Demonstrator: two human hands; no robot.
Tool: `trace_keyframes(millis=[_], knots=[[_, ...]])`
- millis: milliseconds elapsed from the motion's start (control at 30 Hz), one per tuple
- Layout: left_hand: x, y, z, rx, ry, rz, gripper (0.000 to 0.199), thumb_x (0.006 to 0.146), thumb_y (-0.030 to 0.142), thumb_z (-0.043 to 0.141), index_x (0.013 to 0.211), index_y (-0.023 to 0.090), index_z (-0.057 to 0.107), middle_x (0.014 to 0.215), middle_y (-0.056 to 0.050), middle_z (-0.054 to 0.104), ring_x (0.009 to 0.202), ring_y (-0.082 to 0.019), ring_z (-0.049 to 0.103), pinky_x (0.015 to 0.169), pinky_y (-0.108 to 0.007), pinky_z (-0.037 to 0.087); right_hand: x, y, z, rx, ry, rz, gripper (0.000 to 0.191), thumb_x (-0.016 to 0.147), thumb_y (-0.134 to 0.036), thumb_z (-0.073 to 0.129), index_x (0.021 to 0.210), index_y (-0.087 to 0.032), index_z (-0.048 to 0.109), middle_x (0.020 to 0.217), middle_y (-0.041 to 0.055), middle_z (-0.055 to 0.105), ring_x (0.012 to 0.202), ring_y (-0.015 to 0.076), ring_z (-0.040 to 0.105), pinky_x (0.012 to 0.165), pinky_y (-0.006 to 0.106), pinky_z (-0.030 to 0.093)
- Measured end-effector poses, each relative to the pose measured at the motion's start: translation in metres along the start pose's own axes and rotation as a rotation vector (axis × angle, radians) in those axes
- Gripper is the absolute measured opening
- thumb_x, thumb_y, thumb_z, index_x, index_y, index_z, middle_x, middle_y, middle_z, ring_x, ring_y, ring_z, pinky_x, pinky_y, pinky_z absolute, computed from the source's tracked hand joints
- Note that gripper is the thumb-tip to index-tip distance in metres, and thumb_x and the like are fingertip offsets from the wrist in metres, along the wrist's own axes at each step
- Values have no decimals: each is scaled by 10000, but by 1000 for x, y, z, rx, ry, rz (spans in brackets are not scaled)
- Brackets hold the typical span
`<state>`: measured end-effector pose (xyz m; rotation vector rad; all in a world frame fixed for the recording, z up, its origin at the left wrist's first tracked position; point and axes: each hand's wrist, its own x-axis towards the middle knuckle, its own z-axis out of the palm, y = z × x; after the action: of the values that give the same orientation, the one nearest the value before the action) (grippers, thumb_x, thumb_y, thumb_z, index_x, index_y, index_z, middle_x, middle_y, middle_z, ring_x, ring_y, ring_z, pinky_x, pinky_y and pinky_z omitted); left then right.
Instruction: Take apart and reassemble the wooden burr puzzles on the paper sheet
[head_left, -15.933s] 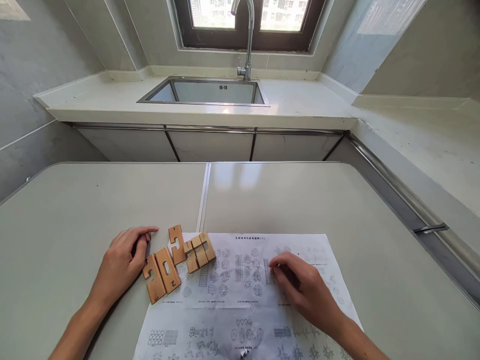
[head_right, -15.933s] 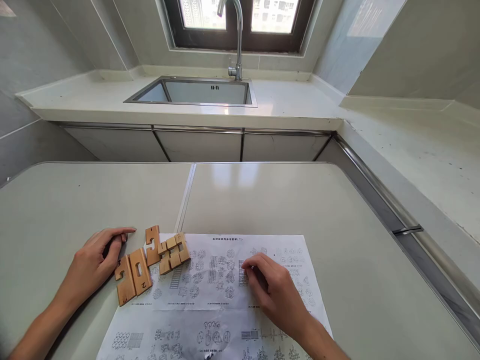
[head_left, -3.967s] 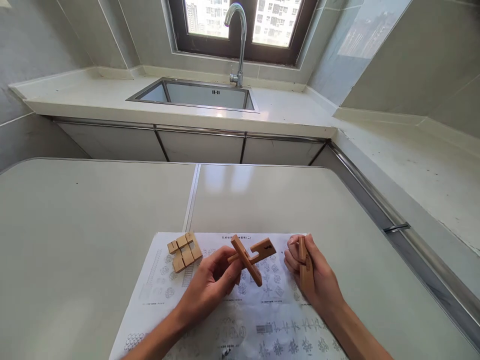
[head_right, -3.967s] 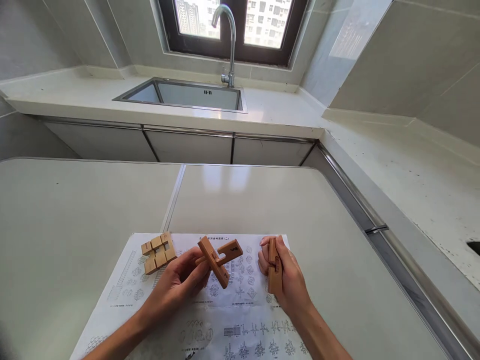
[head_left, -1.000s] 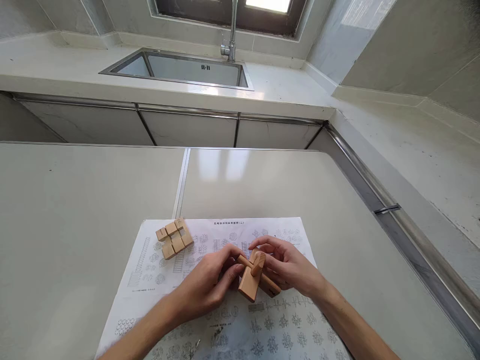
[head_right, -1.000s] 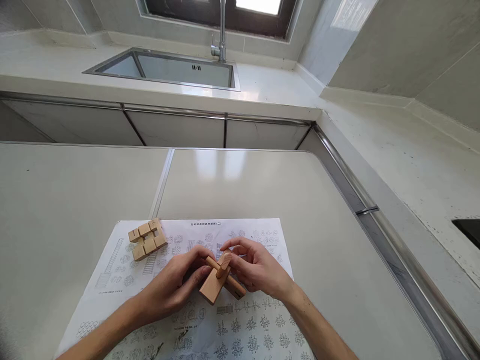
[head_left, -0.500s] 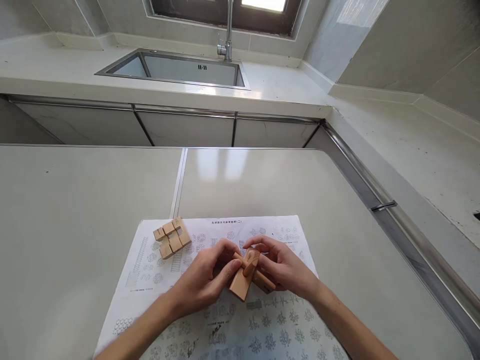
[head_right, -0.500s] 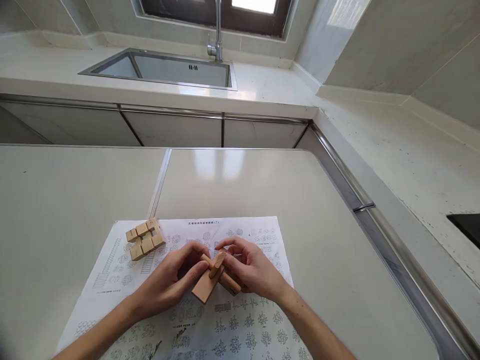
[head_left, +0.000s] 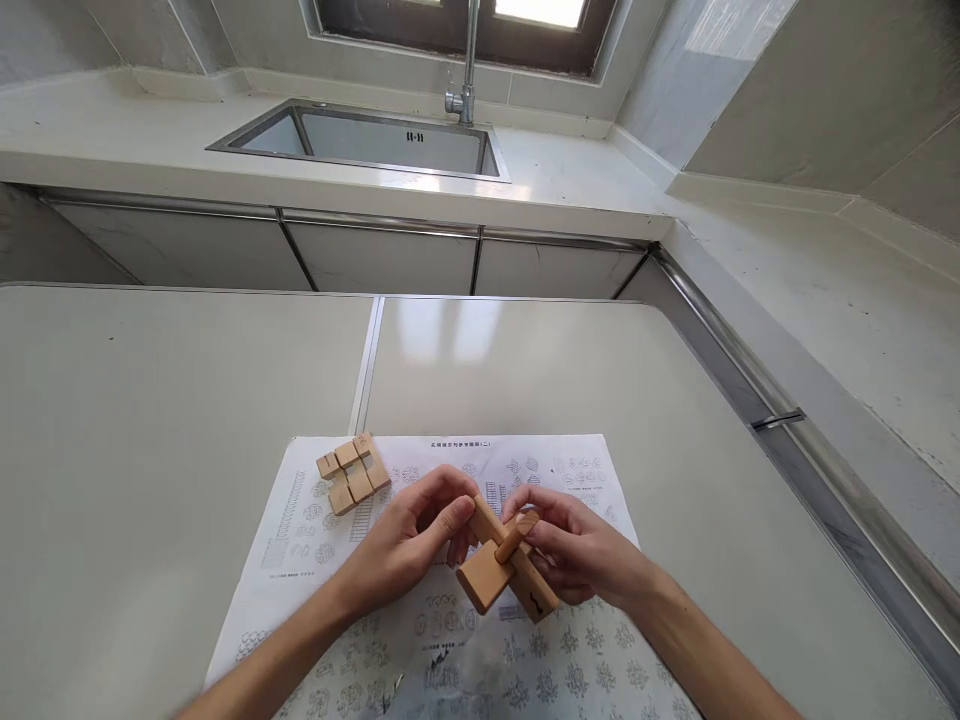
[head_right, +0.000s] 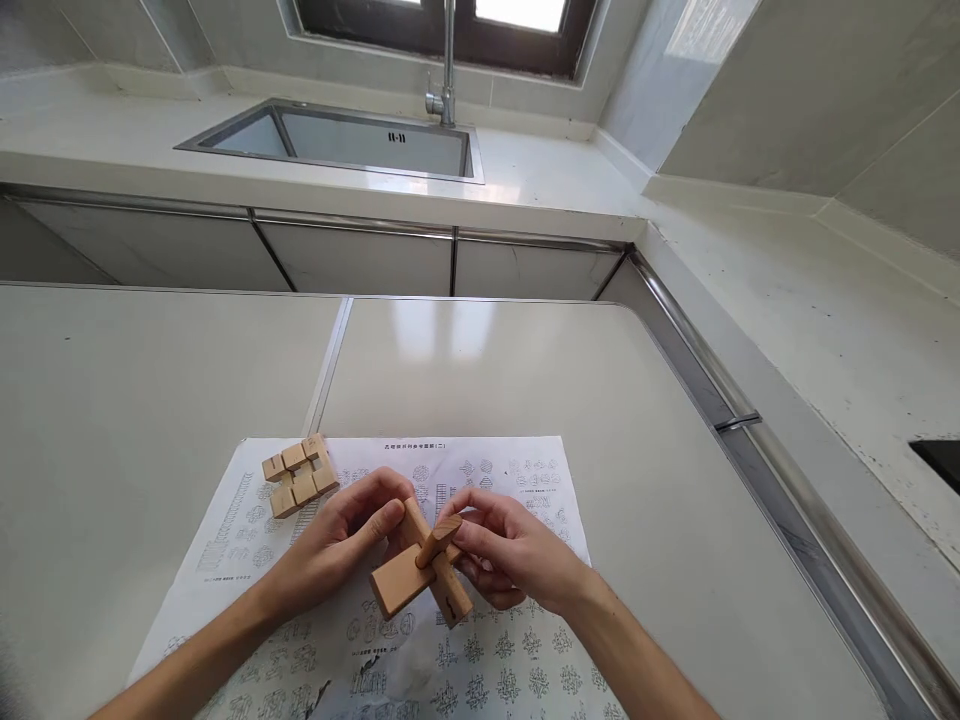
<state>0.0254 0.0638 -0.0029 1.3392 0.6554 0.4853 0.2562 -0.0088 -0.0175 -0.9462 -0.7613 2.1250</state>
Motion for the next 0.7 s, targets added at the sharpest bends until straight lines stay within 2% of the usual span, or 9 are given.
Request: trace_keyframes(millis=[100,167,267,433,533,700], knots=[[2,2,0,34,75,-13,320,1048,505,524,1080,199,611,813,4,585,721,-136,572,665,-255,474,-1,2,-2,77,-26,-35,248,998,-444,691,1019,-229,568,610,-88,536,377,20,237,319,111,259],[3,2,0,14,128,-18,332,1057,501,505,1180,208,599,836,4,592,713,-135,584,693,-272,491,0,3,-5,129,19,-67,251,988,-435,700,1013,-234,552,610,-85,555,363,22,233,299,110,273],[4,0,3,-79,170,-12,345,1063,483,496,1274,213,531,884,1,605,658,-124,587,689,-293,506,0,1,-9,165,196,-159,287,953,-438,736,1032,-230,554,658,-72,587,365,12,222,284,96,246],[3,-3,4,-108,192,-12,320,1059,468,518,1232,199,520,905,-8,600,662,-112,570,688,-287,493,1,-10,-14,169,534,-456,319,901,-405,798,1018,-235,555,783,-45,630,421,12,266,322,86,303],[3,-3,4,-100,178,-15,323,1059,474,515,1229,199,518,898,-4,590,670,-113,567,688,-283,488,2,-14,-14,204,656,-562,345,871,-373,834,1000,-241,543,826,-35,641,455,25,280,346,92,342],[1,-1,4,-73,168,-34,307,1053,463,529,1206,197,528,886,-3,586,679,-118,563,702,-289,488,5,-13,-15,278,760,-609,329,846,-342,857,999,-232,587,837,-31,624,498,39,340,372,94,379]])
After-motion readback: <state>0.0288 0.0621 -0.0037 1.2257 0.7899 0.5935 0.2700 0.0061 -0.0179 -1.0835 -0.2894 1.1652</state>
